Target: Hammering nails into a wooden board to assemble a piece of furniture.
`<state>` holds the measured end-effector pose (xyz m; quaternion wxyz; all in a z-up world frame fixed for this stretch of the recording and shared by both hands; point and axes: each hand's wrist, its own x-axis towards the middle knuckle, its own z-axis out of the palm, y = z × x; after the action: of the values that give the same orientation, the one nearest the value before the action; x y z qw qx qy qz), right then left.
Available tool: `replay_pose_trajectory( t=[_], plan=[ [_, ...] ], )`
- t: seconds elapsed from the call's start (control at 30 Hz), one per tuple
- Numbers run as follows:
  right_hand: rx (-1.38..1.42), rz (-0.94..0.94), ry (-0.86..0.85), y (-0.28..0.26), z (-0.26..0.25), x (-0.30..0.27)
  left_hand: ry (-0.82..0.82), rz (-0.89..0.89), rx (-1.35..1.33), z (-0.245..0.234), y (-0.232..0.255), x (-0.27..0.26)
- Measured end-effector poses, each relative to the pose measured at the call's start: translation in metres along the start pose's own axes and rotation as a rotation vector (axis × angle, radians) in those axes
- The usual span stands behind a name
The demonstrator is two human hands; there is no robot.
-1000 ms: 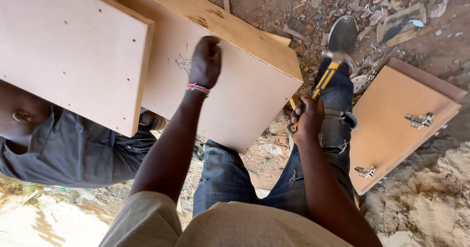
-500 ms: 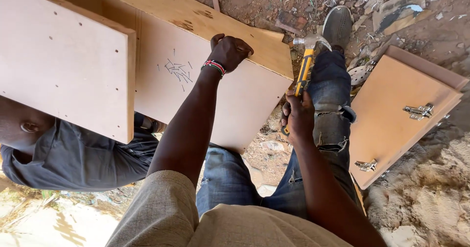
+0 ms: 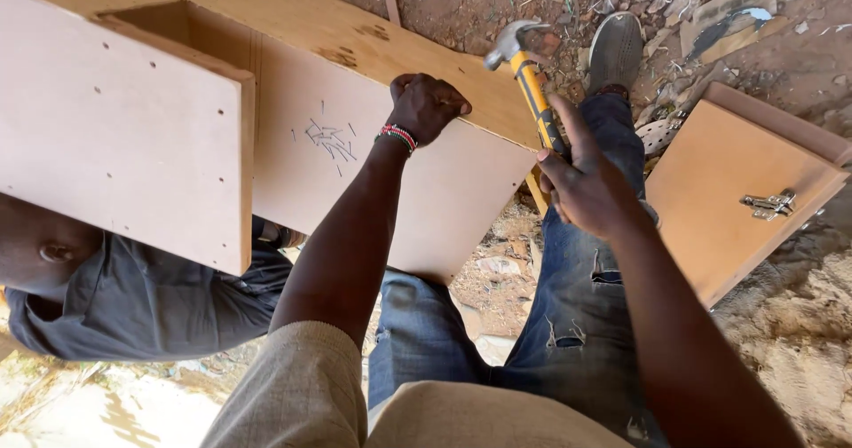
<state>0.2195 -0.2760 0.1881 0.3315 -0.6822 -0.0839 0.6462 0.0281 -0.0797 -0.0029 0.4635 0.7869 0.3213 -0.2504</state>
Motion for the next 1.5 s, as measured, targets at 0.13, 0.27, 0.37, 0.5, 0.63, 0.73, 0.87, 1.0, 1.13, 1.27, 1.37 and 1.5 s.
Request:
replay_pose_trajectory(
  t=[0.13,0.27,0.37,0.5,0.63,0.73,0.87,1.0,1.13,1.27,1.37,1.5],
  plan=[
    [-0.017,0.010,-0.075,-0.026,-0.012,0.005,0.019,0.008,-0.028,0.000,0.002,-0.003],
    [-0.038,0.071,-0.136,-0.031,-0.007,0.002,0.010,0.026,-0.015,0.001,-0.003,-0.001],
    [-0.036,0.083,-0.128,-0.039,-0.014,0.003,0.003,0.032,-0.018,0.000,0.000,-0.001],
    [-0.089,-0.033,0.039,-0.066,-0.006,-0.005,0.016,0.047,-0.020,-0.004,0.004,-0.006],
    [-0.102,0.109,-0.113,-0.041,-0.001,0.004,-0.003,0.056,-0.010,-0.004,0.003,-0.004],
    [-0.124,0.083,-0.110,-0.043,-0.006,0.004,0.001,0.051,-0.009,-0.007,0.006,-0.006],
    [-0.107,0.070,-0.058,-0.042,0.001,0.000,0.002,0.063,0.004,-0.007,0.006,-0.009],
    [-0.065,0.144,-0.132,-0.033,-0.013,0.009,-0.014,0.063,-0.017,-0.010,0.006,-0.007],
    [-0.093,-0.002,0.005,-0.069,-0.010,0.004,0.009,0.064,-0.006,-0.008,0.007,-0.010],
    [0.036,-0.010,0.031,-0.028,0.007,0.009,0.000,0.047,-0.071,-0.012,0.008,-0.012],
    [0.103,0.057,-0.092,-0.020,-0.005,0.012,-0.004,0.069,-0.119,-0.016,0.010,-0.013],
    [0.084,-0.143,0.250,-0.028,0.000,0.013,0.003,0.080,-0.097,-0.012,0.004,-0.014]
  ],
)
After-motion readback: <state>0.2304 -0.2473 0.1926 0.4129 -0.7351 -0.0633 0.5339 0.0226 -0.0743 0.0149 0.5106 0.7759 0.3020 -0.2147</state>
